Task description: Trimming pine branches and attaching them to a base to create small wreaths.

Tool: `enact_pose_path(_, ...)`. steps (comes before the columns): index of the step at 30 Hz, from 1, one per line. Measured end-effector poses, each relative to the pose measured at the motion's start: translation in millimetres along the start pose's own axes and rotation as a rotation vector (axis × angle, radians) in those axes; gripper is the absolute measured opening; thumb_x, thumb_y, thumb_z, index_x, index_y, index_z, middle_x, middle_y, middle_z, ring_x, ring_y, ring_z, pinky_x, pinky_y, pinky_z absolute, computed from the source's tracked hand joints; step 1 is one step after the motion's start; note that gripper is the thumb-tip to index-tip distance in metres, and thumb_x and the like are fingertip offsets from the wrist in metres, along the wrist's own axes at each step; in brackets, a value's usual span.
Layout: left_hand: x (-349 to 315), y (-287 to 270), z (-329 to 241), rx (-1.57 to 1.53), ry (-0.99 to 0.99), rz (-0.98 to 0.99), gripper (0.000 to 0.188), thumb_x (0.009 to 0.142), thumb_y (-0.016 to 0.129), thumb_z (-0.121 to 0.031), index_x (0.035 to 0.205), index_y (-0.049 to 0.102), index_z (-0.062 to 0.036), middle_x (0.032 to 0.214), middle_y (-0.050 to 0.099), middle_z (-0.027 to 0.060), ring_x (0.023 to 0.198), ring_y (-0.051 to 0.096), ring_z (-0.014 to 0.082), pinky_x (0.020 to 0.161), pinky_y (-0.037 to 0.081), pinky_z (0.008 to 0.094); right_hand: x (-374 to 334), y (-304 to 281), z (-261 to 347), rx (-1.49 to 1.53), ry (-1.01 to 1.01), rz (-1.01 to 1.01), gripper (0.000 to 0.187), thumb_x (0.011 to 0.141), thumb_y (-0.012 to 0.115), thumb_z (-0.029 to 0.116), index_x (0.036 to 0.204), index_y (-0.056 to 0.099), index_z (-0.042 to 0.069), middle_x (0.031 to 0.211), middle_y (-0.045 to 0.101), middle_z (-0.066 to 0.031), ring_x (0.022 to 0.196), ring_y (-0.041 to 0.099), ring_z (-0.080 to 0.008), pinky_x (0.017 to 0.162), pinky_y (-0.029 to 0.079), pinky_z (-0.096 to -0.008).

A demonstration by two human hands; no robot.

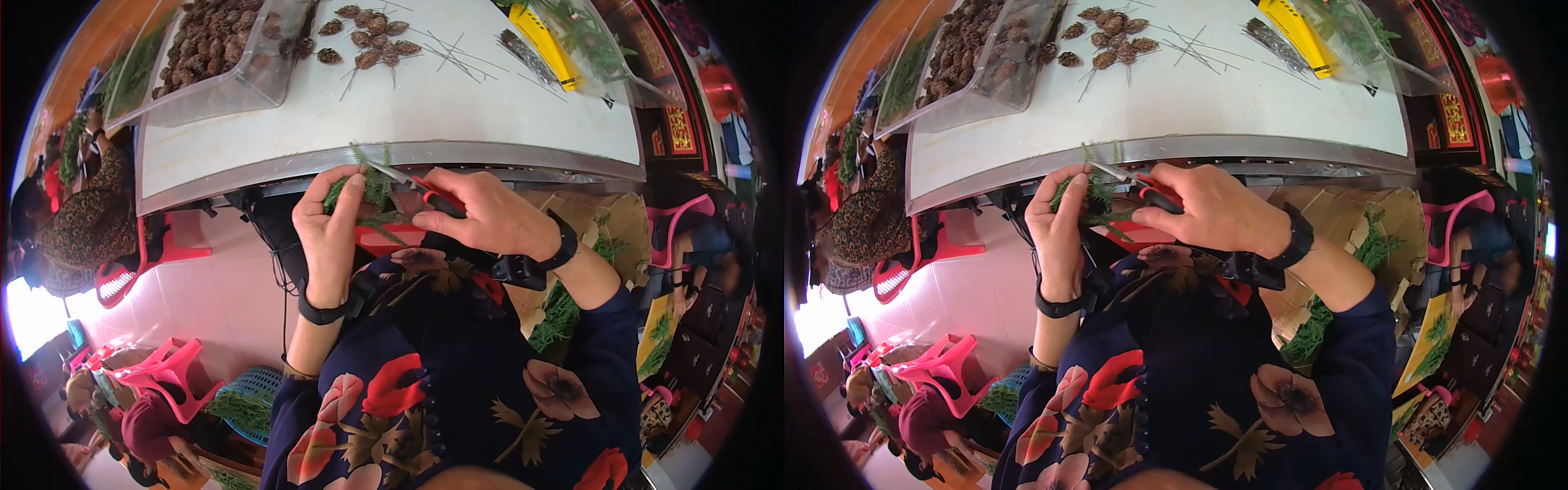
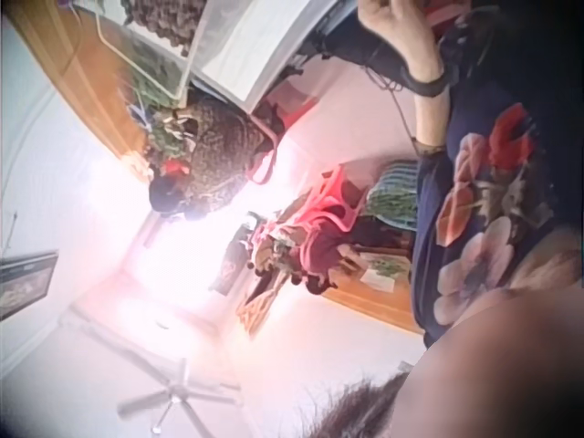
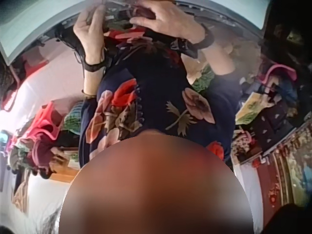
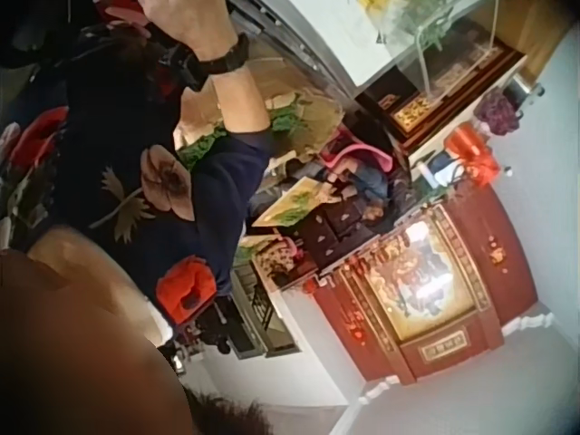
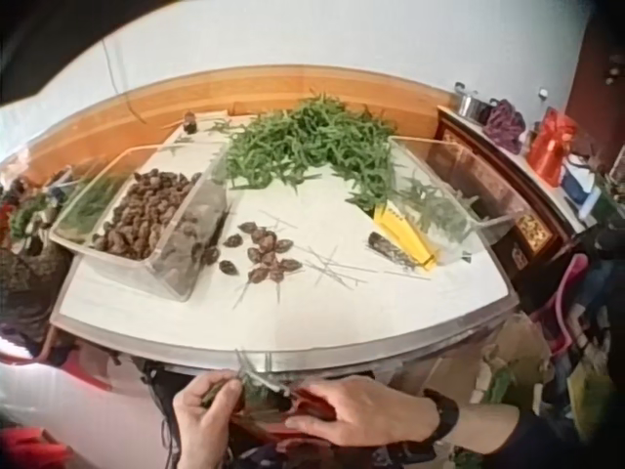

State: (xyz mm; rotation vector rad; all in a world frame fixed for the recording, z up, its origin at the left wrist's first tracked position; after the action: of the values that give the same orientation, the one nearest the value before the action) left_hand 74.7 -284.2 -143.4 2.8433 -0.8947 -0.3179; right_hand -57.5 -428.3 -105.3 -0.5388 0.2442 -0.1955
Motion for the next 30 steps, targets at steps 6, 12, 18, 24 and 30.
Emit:
enact_pose_path(6, 0.7, -4.1, 0.1, -0.047, -0.046, 0.042, 0.015, 0.093, 0.062, -0.007, 0.103, 0.068, 0.0020, 0.085, 0.068, 0.0018, 0.070, 0.059, 0.0043, 0.062, 0.048, 0.0186, 4.2, 3.7, 0.9, 0.015, -0.046, -0.005, 0.040, 0.086, 0.070, 0.034, 0.098, 0.058, -0.002, 0.083, 0.063, -0.0232, 0.077, 0.060, -0.0424, 0.067, 0.047, -0.0438)
enact_pose_path(12, -0.7, -4.2, 2.8, -0.200, -0.157, 0.134, 0.015, 0.093, 0.061, -0.007, 0.103, 0.068, 0.0018, 0.085, 0.069, 0.0030, 0.071, 0.061, 0.0053, 0.065, 0.050, 0.0197, 5.7, 3.4, -5.3, -0.072, -0.098, -0.027, 0.040, 0.086, 0.069, 0.035, 0.095, 0.057, -0.002, 0.082, 0.063, -0.0229, 0.077, 0.060, -0.0425, 0.067, 0.047, -0.0443)
enact_pose_path(18, -0.2, -3.3, 2.6, -0.209, -0.186, 0.195, 0.016, 0.095, 0.058, -0.007, 0.105, 0.067, 0.0019, 0.089, 0.069, 0.0044, 0.076, 0.063, 0.0065, 0.069, 0.050, 0.0206, 4.6, -0.7, -6.5, -0.097, 0.002, 0.062, 0.036, 0.089, 0.068, 0.023, 0.113, 0.057, -0.001, 0.087, 0.064, -0.0184, 0.073, 0.058, -0.0324, 0.071, 0.046, -0.0362)
enact_pose_path(24, -0.9, -0.4, 0.0, -0.335, -0.223, 0.243, 0.019, 0.096, 0.055, -0.008, 0.109, 0.065, 0.0024, 0.095, 0.069, 0.0053, 0.080, 0.063, 0.0070, 0.073, 0.051, 0.0210, 3.2, -3.3, -5.9, 0.004, -0.034, 0.031, 0.035, 0.091, 0.067, 0.023, 0.115, 0.058, -0.001, 0.086, 0.063, -0.0168, 0.071, 0.054, -0.0253, 0.071, 0.045, -0.0339)
enact_pose_path(30, -0.8, 1.3, 5.1, -0.246, -0.219, 0.185, 0.019, 0.096, 0.057, -0.008, 0.110, 0.066, 0.0020, 0.092, 0.069, 0.0047, 0.077, 0.062, 0.0070, 0.071, 0.050, 0.0208, -2.2, -4.4, -6.7, 0.065, -0.001, 0.047, 0.038, 0.089, 0.067, 0.029, 0.112, 0.059, 0.000, 0.084, 0.064, -0.0191, 0.074, 0.057, -0.0336, 0.069, 0.046, -0.0375)
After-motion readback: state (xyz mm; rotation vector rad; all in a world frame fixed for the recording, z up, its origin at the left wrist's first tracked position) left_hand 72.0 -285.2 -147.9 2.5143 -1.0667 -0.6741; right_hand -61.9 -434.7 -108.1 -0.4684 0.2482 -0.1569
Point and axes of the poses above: each hand's wrist, its own x-axis towards the middle knuckle, its own y-axis out of the palm, z = x × y, the point moved 3 cm from there along x, towards the middle knuckle
